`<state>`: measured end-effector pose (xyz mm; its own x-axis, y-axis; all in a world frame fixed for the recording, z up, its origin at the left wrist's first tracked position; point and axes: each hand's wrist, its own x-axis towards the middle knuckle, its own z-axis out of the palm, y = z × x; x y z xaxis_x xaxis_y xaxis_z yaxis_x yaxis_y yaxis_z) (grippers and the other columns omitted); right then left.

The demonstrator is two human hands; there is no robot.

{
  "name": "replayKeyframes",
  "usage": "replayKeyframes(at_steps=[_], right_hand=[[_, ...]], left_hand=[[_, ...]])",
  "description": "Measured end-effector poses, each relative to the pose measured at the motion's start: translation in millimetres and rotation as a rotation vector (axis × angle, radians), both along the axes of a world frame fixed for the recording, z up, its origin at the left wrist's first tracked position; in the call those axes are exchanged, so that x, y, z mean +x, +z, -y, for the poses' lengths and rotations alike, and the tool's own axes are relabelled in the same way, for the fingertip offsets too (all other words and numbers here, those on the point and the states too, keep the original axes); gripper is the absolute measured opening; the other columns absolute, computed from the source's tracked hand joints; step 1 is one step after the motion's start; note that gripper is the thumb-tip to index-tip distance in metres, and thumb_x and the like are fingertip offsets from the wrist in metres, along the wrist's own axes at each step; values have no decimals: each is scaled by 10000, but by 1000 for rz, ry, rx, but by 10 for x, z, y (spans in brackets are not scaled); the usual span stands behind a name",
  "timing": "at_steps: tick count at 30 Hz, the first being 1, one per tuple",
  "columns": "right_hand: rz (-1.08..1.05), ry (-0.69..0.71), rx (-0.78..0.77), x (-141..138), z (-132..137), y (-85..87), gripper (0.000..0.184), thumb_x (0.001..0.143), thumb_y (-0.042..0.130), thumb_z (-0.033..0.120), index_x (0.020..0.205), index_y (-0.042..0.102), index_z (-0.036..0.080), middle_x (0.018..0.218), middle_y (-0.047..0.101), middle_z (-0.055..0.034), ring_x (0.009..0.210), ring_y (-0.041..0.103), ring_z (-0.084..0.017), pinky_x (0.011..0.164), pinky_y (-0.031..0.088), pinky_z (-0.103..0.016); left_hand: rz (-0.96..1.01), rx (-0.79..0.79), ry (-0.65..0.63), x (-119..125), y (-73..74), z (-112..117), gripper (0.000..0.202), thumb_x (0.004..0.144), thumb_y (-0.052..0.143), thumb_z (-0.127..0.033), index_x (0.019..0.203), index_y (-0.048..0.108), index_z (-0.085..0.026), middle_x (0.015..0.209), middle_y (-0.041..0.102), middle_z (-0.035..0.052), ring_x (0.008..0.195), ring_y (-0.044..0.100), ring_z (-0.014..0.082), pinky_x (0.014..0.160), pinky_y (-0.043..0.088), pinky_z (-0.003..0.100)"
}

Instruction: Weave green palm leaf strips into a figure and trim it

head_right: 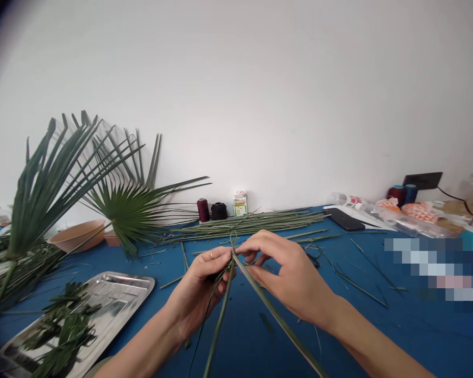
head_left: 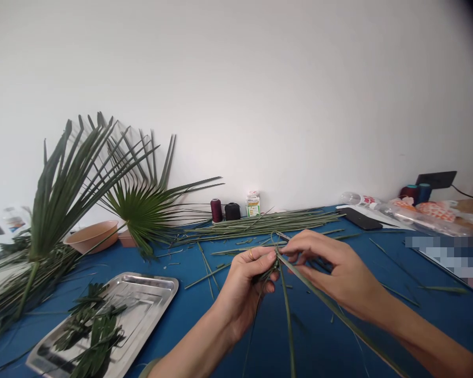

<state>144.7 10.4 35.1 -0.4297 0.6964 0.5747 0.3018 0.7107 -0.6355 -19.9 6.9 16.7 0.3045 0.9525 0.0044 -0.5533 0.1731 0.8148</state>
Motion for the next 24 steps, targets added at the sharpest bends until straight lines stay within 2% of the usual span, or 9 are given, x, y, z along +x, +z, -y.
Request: replayKeyframes(at_steps=[3, 6, 10, 15, 18, 24], right_hand=[[-3, -20, 148, -42, -8, -37, 118, 796, 543, 170, 868, 622, 220, 810, 587, -23, 744, 550, -141, 653, 458, -255], [1, -62, 221, -53, -29, -48, 116, 802, 537, 140, 833, 629, 204, 792, 588, -21, 754, 556, -137, 680, 446, -254], [21, -5, 348, -42, -78, -106, 193, 799, 515, 98, 939, 596, 205, 862, 575, -28, 776, 544, -132, 682, 444, -245], [-30, -126, 330, -89, -43, -244, 120, 756, 584, 146, 850, 535, 202, 809, 551, -9, 702, 521, -126, 603, 439, -228], [-54, -170, 329, -172, -12, -296, 160, 743, 605, 132, 859, 537, 219, 834, 560, -7, 770, 541, -137, 648, 438, -228], [-222, -158, 225, -275, -45, -321, 150, 731, 631, 142, 840, 581, 233, 838, 585, 1, 787, 554, -141, 683, 431, -228]], left_hand=[[12, -10, -15, 15, -13, 3, 49, 693, 651, -152, 689, 657, -103, 506, 524, -26, 414, 465, 20, 370, 386, 83], [25, -43, -31, 22, -25, -16, 49, 701, 646, -148, 706, 652, -100, 500, 520, -25, 410, 470, 20, 367, 392, 80], [49, -92, -40, 9, -43, -42, 64, 699, 650, -145, 730, 649, -89, 529, 532, -15, 428, 492, 22, 377, 405, 79], [121, -127, 15, 3, -63, -30, 112, 718, 640, -178, 820, 650, -133, 563, 531, -34, 460, 516, 19, 401, 424, 79], [163, -146, 46, 22, -75, -29, 107, 721, 641, -187, 826, 644, -164, 594, 546, -46, 468, 527, 8, 438, 446, 86], [151, -154, 111, 55, -116, -59, 148, 706, 653, -146, 852, 640, -126, 624, 598, -25, 459, 554, 26, 418, 459, 105]])
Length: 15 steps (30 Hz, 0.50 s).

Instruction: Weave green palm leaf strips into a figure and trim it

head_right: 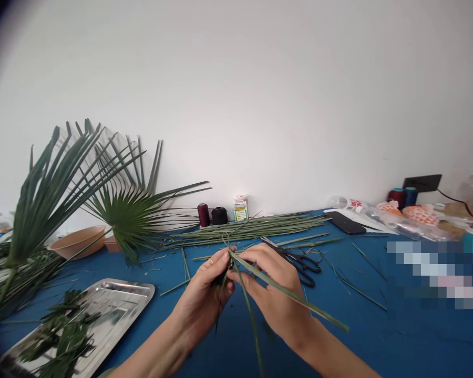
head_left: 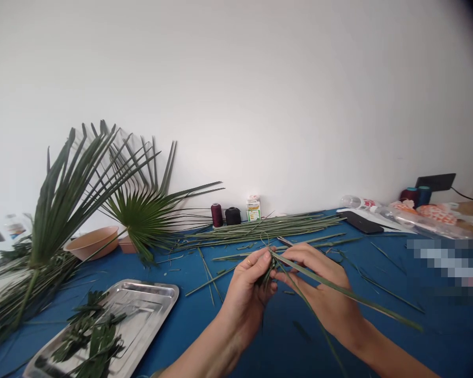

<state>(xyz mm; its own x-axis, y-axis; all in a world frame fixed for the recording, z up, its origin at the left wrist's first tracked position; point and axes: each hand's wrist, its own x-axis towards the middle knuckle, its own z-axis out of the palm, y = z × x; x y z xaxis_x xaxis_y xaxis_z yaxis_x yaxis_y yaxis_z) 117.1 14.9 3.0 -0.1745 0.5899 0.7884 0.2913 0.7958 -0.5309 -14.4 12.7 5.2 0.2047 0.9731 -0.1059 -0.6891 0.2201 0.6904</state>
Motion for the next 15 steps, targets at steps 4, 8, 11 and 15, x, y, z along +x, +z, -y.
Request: replayKeyframes(at_steps=[4, 8, 11, 15], right_hand=[[-103, 6, -81, 0, -22, -29, 93, 763, 594, 146, 790, 615, 233, 800, 600, 4, 768, 553, -138, 688, 429, -232], [-149, 5, -170, 0, -33, -48, 78, 775, 580, 175, 768, 638, 227, 791, 615, -7, 782, 554, -151, 676, 440, -239], [-190, 28, -259, -5, -34, -56, 72, 778, 575, 209, 768, 646, 217, 811, 614, -18, 812, 556, -162, 692, 453, -246], [-257, 81, -402, -30, -35, -62, 97, 789, 561, 253, 846, 632, 218, 851, 614, -12, 824, 567, -152, 693, 474, -234]], left_hand=[[-5, 2, 2, 27, -24, 1, 141, 713, 645, -138, 851, 637, -106, 603, 613, -7, 469, 570, 49, 418, 467, 121], [4, -40, -15, 61, -17, 13, 72, 734, 620, -133, 802, 639, -123, 549, 603, -21, 411, 552, 43, 367, 439, 109], [17, -70, -5, 73, -10, 18, 36, 747, 604, -132, 744, 638, -120, 508, 592, -25, 397, 552, 43, 359, 434, 105], [41, -77, 28, 75, -24, 18, 38, 752, 598, -120, 745, 635, -126, 519, 606, -21, 424, 572, 45, 400, 459, 110]])
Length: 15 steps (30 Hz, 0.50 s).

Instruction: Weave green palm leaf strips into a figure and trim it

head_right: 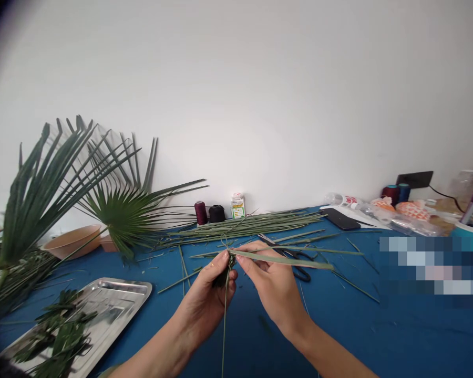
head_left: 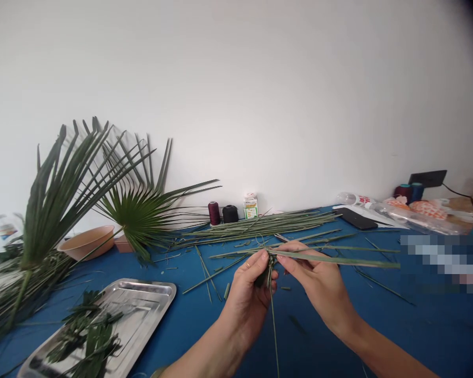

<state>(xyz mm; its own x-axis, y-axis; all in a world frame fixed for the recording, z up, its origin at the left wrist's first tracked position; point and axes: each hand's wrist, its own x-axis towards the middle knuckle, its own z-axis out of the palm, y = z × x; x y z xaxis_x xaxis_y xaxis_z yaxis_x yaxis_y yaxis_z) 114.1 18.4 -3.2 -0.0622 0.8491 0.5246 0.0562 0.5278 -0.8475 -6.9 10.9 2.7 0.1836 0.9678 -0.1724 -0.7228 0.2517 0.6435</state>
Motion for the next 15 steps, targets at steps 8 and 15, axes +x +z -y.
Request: replayKeyframes(at_steps=[8, 15], right_hand=[[-52, 82, -144, -4, 13, 92, 146, 801, 550, 257, 686, 606, 187, 633, 548, 27, 612, 505, -98, 521, 417, -167], [-75, 185, -131, 54, 122, 200, 68, 769, 591, 251, 746, 594, 188, 730, 552, 19, 673, 510, -105, 612, 417, -197]], left_hand=[[26, 60, 35, 9, -37, -25, 96, 704, 646, -107, 784, 619, -151, 592, 618, -30, 473, 575, 42, 443, 474, 116], [-4, 143, -80, -9, -7, 11, 153, 629, 723, -201, 697, 615, -116, 523, 508, -38, 416, 456, 7, 392, 401, 65]])
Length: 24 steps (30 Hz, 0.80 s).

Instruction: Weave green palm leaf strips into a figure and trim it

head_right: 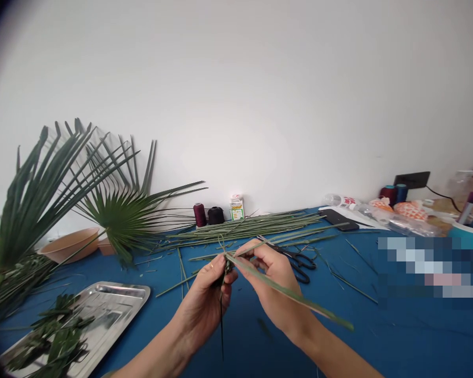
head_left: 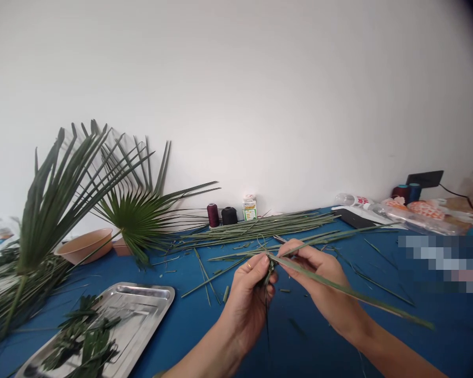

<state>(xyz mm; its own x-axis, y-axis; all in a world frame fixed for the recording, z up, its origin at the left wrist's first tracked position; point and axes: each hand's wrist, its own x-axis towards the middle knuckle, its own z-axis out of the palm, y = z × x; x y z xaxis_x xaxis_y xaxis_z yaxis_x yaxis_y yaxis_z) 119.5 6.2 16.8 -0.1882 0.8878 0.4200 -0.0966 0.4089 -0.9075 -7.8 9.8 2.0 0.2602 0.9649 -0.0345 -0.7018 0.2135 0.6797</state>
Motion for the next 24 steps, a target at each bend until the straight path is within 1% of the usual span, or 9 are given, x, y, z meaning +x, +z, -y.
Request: replayKeyframes(at_steps=[8, 10, 12, 15, 16, 18, 20, 22, 24], right_hand=[[-42, 245, -263, 36, -6, 70, 163, 797, 544, 277, 724, 610, 147, 633, 495, 2, 536, 411, -79, 443, 308, -180], [-40, 281, -292, 57, 14, 87, 175, 802, 535, 286, 722, 603, 146, 657, 504, -6, 545, 423, -86, 452, 325, -186], [10, 282, -217, 88, 39, 114, 154, 821, 511, 276, 746, 589, 166, 694, 521, -7, 617, 479, -110, 543, 390, -214], [174, 217, 132, 145, 58, 152, 122, 840, 486, 238, 773, 582, 204, 742, 527, 0, 729, 514, -137, 692, 415, -259], [222, 201, 249, 162, 57, 157, 124, 840, 487, 228, 771, 589, 210, 744, 527, 1, 731, 514, -137, 702, 417, -261], [269, 172, 354, 189, 51, 161, 116, 828, 507, 211, 763, 603, 213, 732, 534, 3, 714, 517, -130, 694, 425, -254], [295, 157, 313, 212, 52, 169, 104, 816, 525, 213, 750, 605, 207, 705, 547, 8, 685, 526, -124, 663, 439, -242], [325, 159, 214, 243, 66, 195, 85, 804, 534, 215, 759, 605, 203, 709, 566, 8, 677, 541, -124, 639, 455, -236], [368, 177, 167, 285, 90, 233, 70, 779, 555, 199, 817, 614, 205, 776, 598, -6, 740, 565, -145, 673, 471, -256]], left_hand=[[-105, 179, -30, -35, 0, -48, 151, 602, 740, -221, 650, 640, -120, 519, 504, -30, 461, 460, 21, 415, 357, 79], [-157, 261, -19, -62, 13, -60, 174, 561, 764, -247, 582, 645, -121, 519, 506, -28, 457, 464, 31, 412, 353, 106], [-224, 338, -18, -91, 44, -57, 191, 526, 781, -260, 522, 649, -122, 538, 509, -22, 445, 471, 43, 410, 355, 141], [-327, 432, -27, -131, 113, -26, 197, 470, 797, -295, 493, 676, -142, 561, 521, -11, 410, 467, 60, 391, 359, 189], [-356, 458, -29, -145, 138, -12, 194, 448, 803, -303, 484, 682, -155, 558, 527, -8, 402, 461, 65, 384, 360, 199], [-414, 507, -19, -175, 184, 16, 148, 439, 809, -262, 473, 692, -178, 561, 552, 4, 448, 487, 89, 427, 393, 216], [-556, 651, 59, -210, 212, 39, 80, 509, 782, -166, 524, 715, -206, 598, 597, 23, 555, 538, 125, 534, 434, 234], [-773, 906, 221, -245, 209, 55, 161, 608, 715, -99, 655, 735, -251, 667, 640, 35, 643, 575, 147, 612, 448, 246], [-956, 1120, 394, -273, 175, 67, 256, 667, 659, -76, 790, 725, -290, 724, 669, 41, 656, 599, 153, 613, 460, 247]])
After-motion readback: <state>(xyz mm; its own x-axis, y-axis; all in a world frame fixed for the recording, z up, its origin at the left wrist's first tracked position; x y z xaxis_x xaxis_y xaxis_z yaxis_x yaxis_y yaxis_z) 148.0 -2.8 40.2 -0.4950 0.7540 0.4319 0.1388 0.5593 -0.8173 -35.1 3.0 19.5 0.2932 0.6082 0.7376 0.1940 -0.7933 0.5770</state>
